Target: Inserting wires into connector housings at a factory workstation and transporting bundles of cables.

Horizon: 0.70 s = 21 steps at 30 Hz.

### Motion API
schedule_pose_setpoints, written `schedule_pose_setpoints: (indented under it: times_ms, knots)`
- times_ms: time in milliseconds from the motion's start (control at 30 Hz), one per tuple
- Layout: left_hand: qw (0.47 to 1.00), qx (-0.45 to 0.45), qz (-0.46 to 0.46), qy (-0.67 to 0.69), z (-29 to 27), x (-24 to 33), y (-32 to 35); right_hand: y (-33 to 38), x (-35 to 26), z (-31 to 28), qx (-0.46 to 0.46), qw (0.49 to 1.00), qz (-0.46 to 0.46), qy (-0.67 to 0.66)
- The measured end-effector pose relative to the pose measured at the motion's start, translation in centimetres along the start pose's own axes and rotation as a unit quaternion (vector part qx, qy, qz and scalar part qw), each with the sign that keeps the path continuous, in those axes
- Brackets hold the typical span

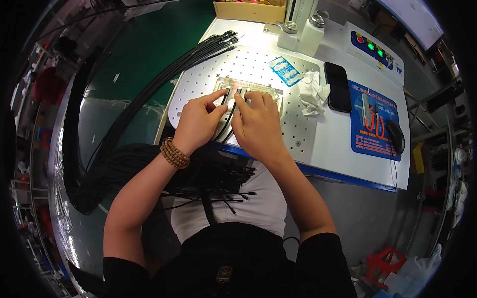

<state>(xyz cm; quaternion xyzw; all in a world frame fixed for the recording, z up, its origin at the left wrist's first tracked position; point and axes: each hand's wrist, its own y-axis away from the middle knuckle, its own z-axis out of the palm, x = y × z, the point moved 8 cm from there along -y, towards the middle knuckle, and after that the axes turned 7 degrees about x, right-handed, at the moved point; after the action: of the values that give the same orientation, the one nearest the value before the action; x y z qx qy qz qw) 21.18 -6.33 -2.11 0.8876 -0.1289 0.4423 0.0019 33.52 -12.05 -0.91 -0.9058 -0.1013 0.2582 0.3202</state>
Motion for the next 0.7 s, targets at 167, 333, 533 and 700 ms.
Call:
schedule_pose_setpoints:
  times_ms: [167, 333, 533, 700]
  knots:
    - [0.991, 0.037, 0.110, -0.060, 0.2, 1.6, -0.9, 0.0, 0.1, -0.1, 0.002, 1.000, 0.004, -0.002]
    - [0.989, 0.023, 0.130, -0.062, 0.6, 2.0, -0.7, 0.0, 0.3, 0.1, 0.006, 1.000, 0.002, -0.008]
    - [0.985, 0.026, 0.141, -0.099, 0.8, 1.9, -0.9, 0.0, 0.1, 0.1, -0.001, 1.000, 0.005, -0.001]
    - [0.982, 0.040, 0.167, -0.078, 0.7, 2.0, -1.0, 0.1, 0.2, 0.2, -0.001, 1.000, 0.002, 0.007]
